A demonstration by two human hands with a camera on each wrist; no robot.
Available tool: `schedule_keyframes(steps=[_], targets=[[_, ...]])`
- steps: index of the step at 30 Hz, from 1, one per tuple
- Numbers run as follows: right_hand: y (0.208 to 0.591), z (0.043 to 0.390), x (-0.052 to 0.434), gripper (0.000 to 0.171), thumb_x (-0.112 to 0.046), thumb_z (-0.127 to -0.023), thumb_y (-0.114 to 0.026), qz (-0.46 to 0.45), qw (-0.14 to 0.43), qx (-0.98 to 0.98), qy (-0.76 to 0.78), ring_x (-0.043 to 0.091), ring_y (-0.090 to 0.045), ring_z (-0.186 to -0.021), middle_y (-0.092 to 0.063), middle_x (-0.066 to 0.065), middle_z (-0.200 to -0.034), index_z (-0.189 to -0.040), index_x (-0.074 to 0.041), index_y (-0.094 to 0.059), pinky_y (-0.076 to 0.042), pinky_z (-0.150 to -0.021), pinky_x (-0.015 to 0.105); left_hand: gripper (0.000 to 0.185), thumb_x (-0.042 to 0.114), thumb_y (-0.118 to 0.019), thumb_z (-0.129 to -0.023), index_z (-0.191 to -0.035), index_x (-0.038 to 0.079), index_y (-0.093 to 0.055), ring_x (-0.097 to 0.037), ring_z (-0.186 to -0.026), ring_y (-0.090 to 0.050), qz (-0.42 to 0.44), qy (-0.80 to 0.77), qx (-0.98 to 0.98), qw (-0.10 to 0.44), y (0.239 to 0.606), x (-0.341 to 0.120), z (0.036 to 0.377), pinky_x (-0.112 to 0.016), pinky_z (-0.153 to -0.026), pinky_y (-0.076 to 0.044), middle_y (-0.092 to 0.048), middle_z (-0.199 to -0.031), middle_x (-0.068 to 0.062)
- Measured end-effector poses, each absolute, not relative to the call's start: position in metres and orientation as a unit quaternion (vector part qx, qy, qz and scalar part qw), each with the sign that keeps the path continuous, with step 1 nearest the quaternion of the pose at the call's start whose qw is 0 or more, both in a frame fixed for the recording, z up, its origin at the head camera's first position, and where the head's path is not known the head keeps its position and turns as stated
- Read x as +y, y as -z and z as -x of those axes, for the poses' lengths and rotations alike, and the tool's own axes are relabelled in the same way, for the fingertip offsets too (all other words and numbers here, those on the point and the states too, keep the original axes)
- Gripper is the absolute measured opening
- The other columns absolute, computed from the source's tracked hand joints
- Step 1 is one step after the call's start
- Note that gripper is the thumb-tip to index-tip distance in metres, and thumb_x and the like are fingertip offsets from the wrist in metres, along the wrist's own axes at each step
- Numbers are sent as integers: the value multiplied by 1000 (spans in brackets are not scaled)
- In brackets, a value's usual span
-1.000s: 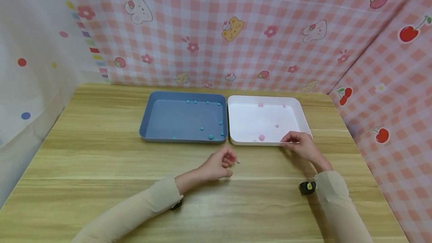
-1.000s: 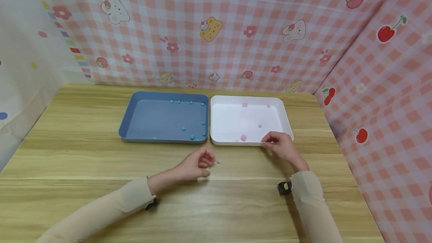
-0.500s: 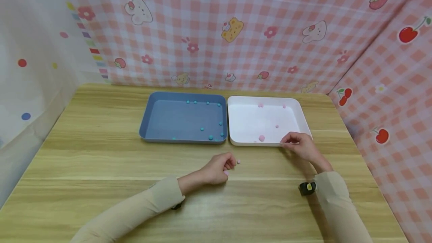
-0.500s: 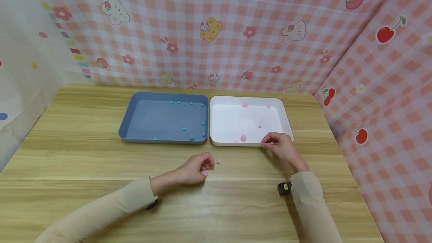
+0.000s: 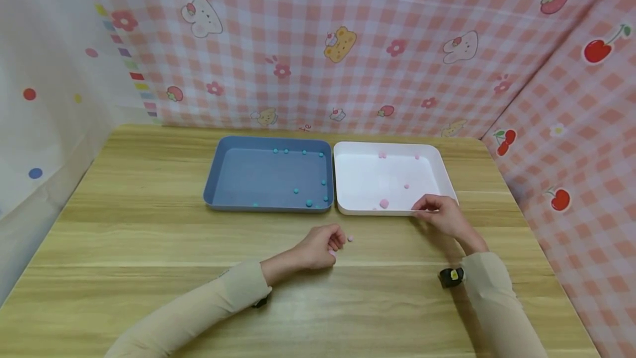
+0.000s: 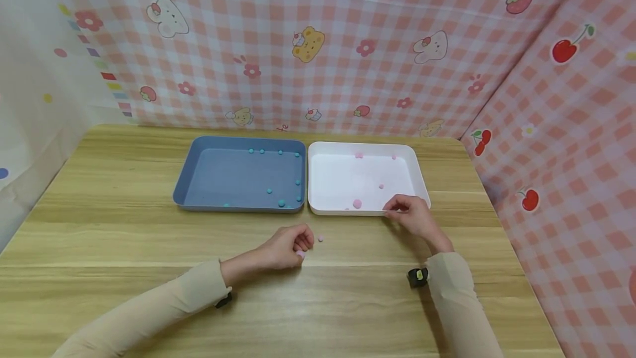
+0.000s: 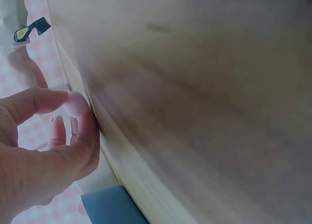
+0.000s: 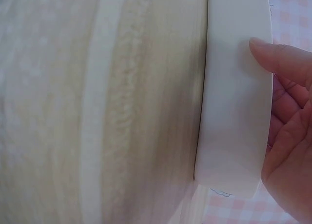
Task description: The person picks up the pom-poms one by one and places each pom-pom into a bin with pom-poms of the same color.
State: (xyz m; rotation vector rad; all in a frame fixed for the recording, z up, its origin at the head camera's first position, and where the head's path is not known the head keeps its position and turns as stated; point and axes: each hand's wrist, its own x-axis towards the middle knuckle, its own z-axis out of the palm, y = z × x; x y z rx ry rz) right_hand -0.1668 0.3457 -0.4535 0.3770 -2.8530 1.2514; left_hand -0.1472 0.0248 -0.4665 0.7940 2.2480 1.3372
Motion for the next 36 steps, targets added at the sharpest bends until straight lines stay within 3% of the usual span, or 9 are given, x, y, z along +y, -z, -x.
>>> schedule_keyframes(steps=[13,21,29,36], targets=[[455,168,346,5,2,-82,-68,-116,-4,-909,-401,5,-50,-68,-63,6,-75,-79,-1,-66,-42,-61,19,24,-15,-54,-70,-90,-2,-57,-16,-80,-56,-273,-512,790,197,456,26,151,-21,-72,-48,-62,-91,-14],[454,168,347,5,2,-82,-68,-115,-9,-907,-404,5,-50,-68,-63,7,-76,-79,-1,-66,-43,-61,18,22,-16,-56,-74,-93,-5,-56,-24,-84,-57,-272,-563,765,158,437,27,159,-29,-76,-51,-59,-89,-19],[455,168,348,5,3,-82,-68,-114,-8,-908,-403,5,-50,-68,-63,7,-76,-79,-1,-65,-42,-61,18,21,-14,-58,-78,-98,-5,-55,-23,-87,-56,-249,-607,740,147,424,33,174,-23,-78,-49,-58,-98,-20],[456,169,348,5,2,-83,-67,-110,-11,-908,-404,5,-50,-68,-63,7,-76,-79,-1,-65,-43,-61,18,20,-16,-59,-77,-95,-8,-55,-27,-86,-59,-229,-650,716,109,414,43,187,-25,-77,-50,-58,-95,-20]])
